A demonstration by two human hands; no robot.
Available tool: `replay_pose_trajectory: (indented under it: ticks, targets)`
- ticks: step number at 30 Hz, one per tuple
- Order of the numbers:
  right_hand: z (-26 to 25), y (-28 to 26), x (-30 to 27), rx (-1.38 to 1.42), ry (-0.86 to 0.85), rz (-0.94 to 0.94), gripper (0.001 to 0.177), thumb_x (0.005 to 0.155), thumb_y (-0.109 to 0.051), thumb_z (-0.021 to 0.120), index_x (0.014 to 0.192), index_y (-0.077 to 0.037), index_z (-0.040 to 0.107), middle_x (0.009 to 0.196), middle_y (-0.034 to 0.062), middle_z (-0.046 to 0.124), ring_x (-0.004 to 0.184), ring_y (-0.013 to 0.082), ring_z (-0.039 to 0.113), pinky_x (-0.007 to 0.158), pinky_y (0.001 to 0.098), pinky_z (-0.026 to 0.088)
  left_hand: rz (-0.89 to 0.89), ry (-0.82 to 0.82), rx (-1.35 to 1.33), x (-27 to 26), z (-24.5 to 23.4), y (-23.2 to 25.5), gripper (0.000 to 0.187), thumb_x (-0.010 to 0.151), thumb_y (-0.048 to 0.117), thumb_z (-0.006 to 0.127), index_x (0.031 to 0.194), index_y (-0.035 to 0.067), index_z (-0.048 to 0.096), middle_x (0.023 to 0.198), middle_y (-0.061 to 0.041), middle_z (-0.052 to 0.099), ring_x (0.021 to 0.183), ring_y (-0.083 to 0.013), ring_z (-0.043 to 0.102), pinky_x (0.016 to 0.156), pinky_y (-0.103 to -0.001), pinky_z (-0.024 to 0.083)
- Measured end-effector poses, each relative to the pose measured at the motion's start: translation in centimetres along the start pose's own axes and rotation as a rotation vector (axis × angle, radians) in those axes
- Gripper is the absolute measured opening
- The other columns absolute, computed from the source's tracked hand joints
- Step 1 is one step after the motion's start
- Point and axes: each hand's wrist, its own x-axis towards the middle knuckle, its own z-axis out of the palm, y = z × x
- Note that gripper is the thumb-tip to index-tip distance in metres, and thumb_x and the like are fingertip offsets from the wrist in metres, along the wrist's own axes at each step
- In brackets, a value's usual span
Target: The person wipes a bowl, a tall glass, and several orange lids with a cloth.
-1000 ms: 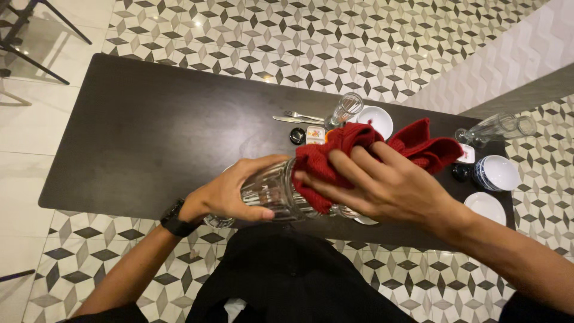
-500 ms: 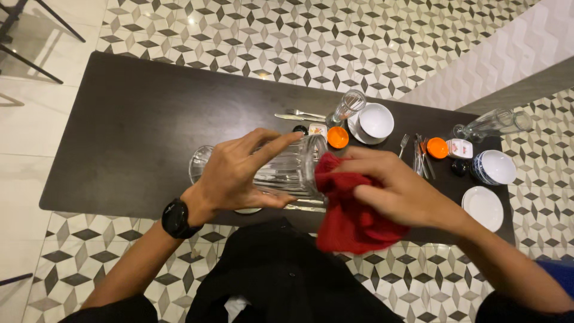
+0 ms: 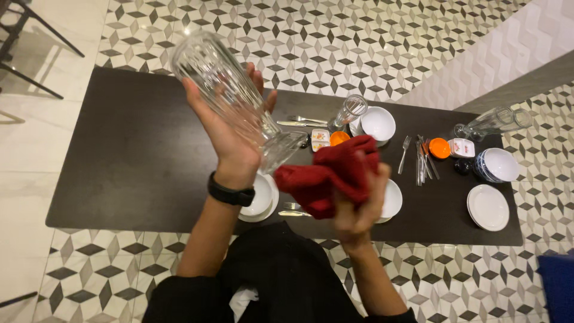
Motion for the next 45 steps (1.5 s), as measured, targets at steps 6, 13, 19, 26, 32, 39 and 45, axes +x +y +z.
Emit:
replay_pose_trajectory:
  ticks: [6, 13, 19, 26, 32, 39, 45]
  targets:
    - [3.0, 0.5, 1.1, -0.672, -0.019, -0.345, 0.059, 0.076, -0.008, 0.071, 0.135, -0.003, 0.066, 0.117, 0.0193, 0.056, 0.1, 0.0334, 0.061, 0.088, 0.0403, 0.055, -0.118, -0.054, -0.15, 0.0, -0.6, -2.6, 0.093, 0.09, 0.079, 0.052, 0.14, 0.0, 0.048, 0.121, -0.014, 0.061, 0.105, -0.0241, 0.064, 0.08, -0.039, 0.059]
    - [3.7, -1.1, 1.7, -0.752, -0.134, -0.201, 0.043, 0.08, -0.011, 0.078, 0.122, -0.008, 0.071, 0.116, 0.0181, 0.06, 0.098, 0.0345, 0.065, 0.079, 0.039, 0.054, 0.161, 0.053, 0.047, -0.7, 1.0, -2.4, 0.096, 0.084, 0.078, 0.045, 0.149, 0.009, 0.036, 0.118, -0.014, 0.06, 0.095, -0.0234, 0.064, 0.065, -0.041, 0.059]
    - [4.2, 0.9, 0.0, -0.021, -0.205, 0.159, 0.037, 0.092, -0.002, 0.059, 0.127, -0.001, 0.068, 0.123, 0.0135, 0.061, 0.112, 0.0268, 0.064, 0.099, 0.033, 0.051, 0.316, -0.211, -0.022, -1.3, -0.4, -2.4, 0.087, 0.093, 0.075, 0.047, 0.158, 0.021, 0.029, 0.13, -0.022, 0.055, 0.096, -0.0286, 0.064, 0.063, -0.044, 0.061]
    - [1.7, 4.6, -0.5, 0.677, -0.251, 0.78, 0.043, 0.09, -0.008, 0.057, 0.131, 0.002, 0.064, 0.123, 0.0121, 0.061, 0.104, 0.0207, 0.058, 0.09, 0.0317, 0.047, 0.285, -0.585, -0.157, -0.7, -2.4, -2.8, 0.094, 0.088, 0.073, 0.05, 0.148, 0.001, 0.043, 0.133, -0.021, 0.056, 0.102, -0.0308, 0.066, 0.064, -0.044, 0.061]
    - [1.0, 3.1, -0.5, 0.675, -0.104, 0.717, 0.046, 0.085, -0.013, 0.062, 0.129, 0.001, 0.065, 0.126, 0.0146, 0.058, 0.11, 0.027, 0.058, 0.097, 0.0365, 0.048, 0.211, -0.69, -0.115, -2.5, -1.0, -1.2, 0.096, 0.094, 0.077, 0.05, 0.148, -0.002, 0.044, 0.128, -0.023, 0.059, 0.101, -0.0298, 0.067, 0.068, -0.044, 0.061]
    - [1.3, 2.4, 0.1, -0.59, -0.05, -0.515, 0.038, 0.084, -0.022, 0.08, 0.119, -0.007, 0.071, 0.125, 0.0117, 0.049, 0.108, 0.0306, 0.055, 0.094, 0.0416, 0.049, 0.242, -0.217, 0.147, -4.4, 2.6, 1.7, 0.103, 0.091, 0.077, 0.053, 0.164, 0.012, 0.022, 0.138, -0.023, 0.052, 0.109, -0.0284, 0.062, 0.075, -0.047, 0.061]
    - [0.6, 4.4, 2.6, -1.024, 0.017, -0.951, 0.041, 0.078, -0.024, 0.096, 0.114, -0.033, 0.079, 0.117, 0.0097, 0.041, 0.088, 0.0267, 0.045, 0.067, 0.0357, 0.037, 0.091, -0.182, 0.245, -3.9, 3.1, 1.9, 0.108, 0.084, 0.081, 0.053, 0.162, 0.015, 0.018, 0.135, -0.02, 0.051, 0.114, -0.0285, 0.061, 0.084, -0.048, 0.062]
